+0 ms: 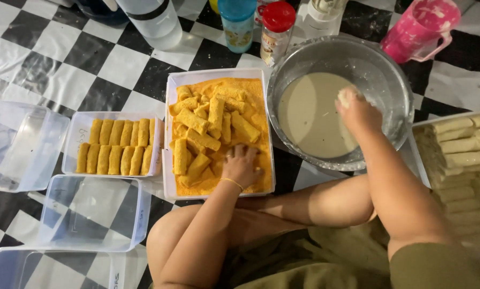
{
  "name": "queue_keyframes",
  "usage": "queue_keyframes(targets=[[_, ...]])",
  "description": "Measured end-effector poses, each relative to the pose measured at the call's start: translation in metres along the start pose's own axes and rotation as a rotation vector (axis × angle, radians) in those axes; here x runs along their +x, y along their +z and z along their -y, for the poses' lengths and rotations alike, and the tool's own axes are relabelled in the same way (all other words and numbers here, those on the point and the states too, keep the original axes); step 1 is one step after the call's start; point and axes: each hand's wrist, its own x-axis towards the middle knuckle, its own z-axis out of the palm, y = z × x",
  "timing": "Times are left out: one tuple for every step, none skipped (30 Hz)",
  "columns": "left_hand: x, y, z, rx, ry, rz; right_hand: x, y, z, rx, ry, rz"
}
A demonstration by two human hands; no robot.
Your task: Coating cylindrical food items in liquid batter and then in yellow breading powder
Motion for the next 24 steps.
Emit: queue_keyframes(targets=[[0.002, -0.002, 0.005, 0.013, -0.131, 0.06, 0.015, 0.032, -0.031, -0.179, 0.358, 0.565], [0.0, -0.006, 0.005, 0.018, -0.127, 0.056, 0.008, 0.02, -0.024, -0.176, 0.361, 0.56], [-0.001, -0.009, 0.005, 0.004, -0.148, 0.092, 0.002, 0.009, -0.017, 0.186, 0.458, 0.519], [-0.002, -0.011, 0.005, -0.01, -0.169, 0.128, -0.004, -0.001, -0.009, 0.55, 0.542, 0.467], [-0.001, -0.01, 0.007, -0.015, -0.169, 0.137, 0.0, -0.034, 0.018, 0.544, 0.547, 0.474], [0.0, -0.008, 0.009, 0.002, -0.162, 0.131, 0.005, -0.066, 0.046, 0.891, 0.618, 0.4], [0.005, -0.01, 0.011, 0.025, -0.149, 0.12, 0.014, -0.1, 0.073, 1.242, 0.68, 0.3], [0.006, -0.006, 0.012, 0.024, -0.143, 0.122, 0.013, -0.1, 0.071, 1.239, 0.685, 0.296], [0.008, -0.004, 0.015, 0.017, -0.128, 0.115, 0.014, -0.099, 0.071, 1.338, 0.697, 0.314], [0.01, -0.002, 0.017, 0.011, -0.114, 0.108, 0.015, -0.099, 0.071, 1.438, 0.707, 0.333], [0.009, -0.006, 0.016, 0.013, -0.112, 0.107, 0.012, -0.098, 0.074, 1.439, 0.706, 0.33], [0.008, -0.009, 0.015, 0.0, -0.118, 0.116, 0.01, -0.096, 0.077, 1.382, 0.687, 0.265], [0.004, -0.011, 0.014, -0.013, -0.125, 0.129, 0.005, -0.094, 0.08, 1.323, 0.671, 0.204], [0.004, -0.012, 0.014, -0.013, -0.123, 0.131, 0.002, -0.091, 0.078, 1.322, 0.674, 0.204], [0.003, -0.014, 0.013, -0.019, -0.128, 0.146, 0.0, -0.088, 0.076, 1.258, 0.6, 0.16], [0.003, -0.016, 0.012, -0.025, -0.132, 0.162, -0.002, -0.085, 0.074, 1.194, 0.527, 0.117], [0.003, -0.016, 0.011, -0.027, -0.132, 0.158, 0.0, -0.081, 0.071, 1.192, 0.523, 0.116], [0.003, -0.016, 0.011, -0.02, -0.141, 0.168, 0.002, -0.076, 0.068, 1.181, 0.555, 0.084], [0.003, -0.015, 0.011, -0.013, -0.151, 0.178, 0.004, -0.072, 0.066, 1.17, 0.587, 0.054], [0.003, -0.016, 0.009, -0.015, -0.153, 0.175, 0.006, -0.073, 0.064, 1.169, 0.582, 0.055], [0.002, -0.015, 0.008, -0.021, -0.18, 0.184, 0.007, -0.074, 0.061, 1.206, 0.629, 0.066], [0.001, -0.014, 0.007, -0.026, -0.208, 0.192, 0.007, -0.074, 0.059, 1.243, 0.676, 0.076], [-0.003, -0.02, -0.001, -0.03, -0.214, 0.196, 0.003, -0.084, 0.067, 1.241, 0.676, 0.086], [-0.007, -0.027, -0.009, -0.099, -0.318, 0.198, 0.0, -0.094, 0.075, 1.293, 0.574, 0.153]])
